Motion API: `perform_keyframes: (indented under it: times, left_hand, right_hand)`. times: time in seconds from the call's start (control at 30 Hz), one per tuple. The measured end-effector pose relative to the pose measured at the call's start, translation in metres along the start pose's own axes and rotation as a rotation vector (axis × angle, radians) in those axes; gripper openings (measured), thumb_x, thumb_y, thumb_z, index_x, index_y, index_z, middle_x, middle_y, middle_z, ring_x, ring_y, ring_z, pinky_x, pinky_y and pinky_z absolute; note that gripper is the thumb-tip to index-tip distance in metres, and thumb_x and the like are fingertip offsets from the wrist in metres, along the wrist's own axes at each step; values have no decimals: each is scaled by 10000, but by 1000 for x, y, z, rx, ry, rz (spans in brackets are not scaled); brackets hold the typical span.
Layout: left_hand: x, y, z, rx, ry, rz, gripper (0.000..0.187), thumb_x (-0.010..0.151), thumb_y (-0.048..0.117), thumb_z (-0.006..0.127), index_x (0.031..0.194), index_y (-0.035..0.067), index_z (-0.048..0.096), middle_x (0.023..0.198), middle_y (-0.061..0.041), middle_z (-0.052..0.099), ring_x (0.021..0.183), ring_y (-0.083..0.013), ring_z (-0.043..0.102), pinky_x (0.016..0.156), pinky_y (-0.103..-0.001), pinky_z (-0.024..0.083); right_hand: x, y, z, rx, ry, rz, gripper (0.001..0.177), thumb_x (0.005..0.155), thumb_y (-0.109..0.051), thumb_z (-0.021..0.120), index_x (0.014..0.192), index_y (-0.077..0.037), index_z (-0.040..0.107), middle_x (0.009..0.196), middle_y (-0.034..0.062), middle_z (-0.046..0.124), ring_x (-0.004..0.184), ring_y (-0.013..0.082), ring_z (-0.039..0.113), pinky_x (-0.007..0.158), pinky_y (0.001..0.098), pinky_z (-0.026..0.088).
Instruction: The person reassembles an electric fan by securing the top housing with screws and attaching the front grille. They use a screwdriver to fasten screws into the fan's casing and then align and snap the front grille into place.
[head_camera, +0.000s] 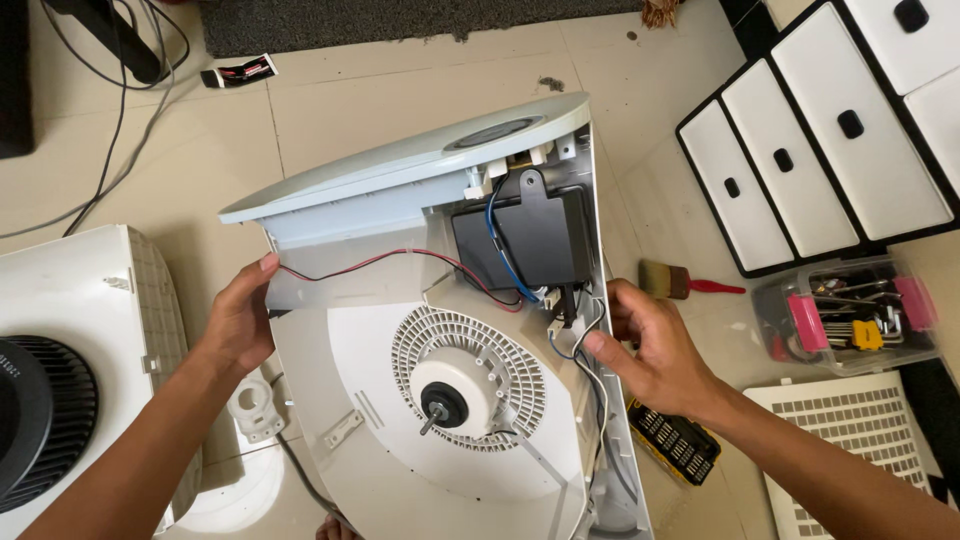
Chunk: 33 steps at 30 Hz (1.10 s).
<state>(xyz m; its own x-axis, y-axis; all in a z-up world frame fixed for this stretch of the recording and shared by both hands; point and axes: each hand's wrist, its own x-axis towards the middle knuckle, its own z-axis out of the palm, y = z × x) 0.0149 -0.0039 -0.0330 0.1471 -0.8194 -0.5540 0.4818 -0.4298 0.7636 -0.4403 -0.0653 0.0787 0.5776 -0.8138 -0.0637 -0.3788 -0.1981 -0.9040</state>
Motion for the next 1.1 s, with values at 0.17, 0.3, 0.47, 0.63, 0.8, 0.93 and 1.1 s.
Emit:
perform_keyframes:
  times: [0.17, 0.3, 0.47, 0.63, 0.8, 0.93, 1.1]
  left_hand:
    - [13, -8, -6, -19, 29, 14, 828, 786, 559, 647, 1439, 67, 518, 1421, -179, 553, 1274, -332, 536, 1034, -504, 464]
    - [15, -5, -5, -9, 17, 10, 808, 772, 556, 650, 1408, 73, 529, 1405, -181, 556, 1271, -344, 532, 1028, -522, 463]
    - [-4, 29, 14, 17, 125, 226, 838, 815, 388, 626, 1517, 164, 227, 1523, -107, 383, 1367, -287, 448, 1130, -494, 305]
    - [-73, 112, 97, 992, 158, 1170, 468, 1042, 146, 645, 1445, 24, 440, 1464, -169, 496, 1399, -316, 502, 1205, -446, 385]
    - [-78, 154, 237, 1311, -148, 1424, 507, 982, 345, 774, 1291, -11, 586, 1235, -240, 641, 1072, -437, 638, 838, -543, 536]
    - [-43, 150, 272, 1566, -262, 1371, 195, 824, 157, 737, 925, -6, 707, 906, -267, 691, 827, -445, 700, 717, -493, 568]
    - [-37, 135, 266, 1405, -256, 1751, 101, 676, 30, 760, 752, -11, 707, 680, -216, 670, 630, -389, 698, 556, -447, 560]
  right_hand:
    - [-2, -15, 4, 48, -26, 62, 341, 865, -100, 730, 1164, 10, 609, 991, 85, 775, 867, 116, 730, 774, 296, 610]
    - [-2, -19, 4, 53, -18, 133, 343, 818, -44, 746, 1131, 4, 614, 968, 85, 779, 848, 111, 742, 758, 295, 615]
    - [0, -18, 6, 62, -8, 116, 316, 830, -18, 734, 1118, 7, 607, 965, 95, 769, 871, 105, 727, 781, 285, 605]
    - [0, -18, 9, 48, 14, 175, 310, 821, -19, 740, 1098, 4, 605, 924, 83, 783, 825, 100, 732, 733, 275, 608]
    - [-4, -25, 12, 42, 17, 150, 320, 828, -13, 740, 1115, 10, 600, 924, 80, 768, 813, 100, 709, 720, 272, 593]
    - [-8, -28, 11, 45, -15, 120, 326, 833, -4, 712, 1134, 17, 587, 966, 71, 764, 885, 99, 729, 790, 281, 610]
    - [-12, -35, 4, 22, -109, 54, 499, 834, -5, 695, 1308, 21, 540, 1139, 122, 709, 1048, 156, 697, 944, 336, 567]
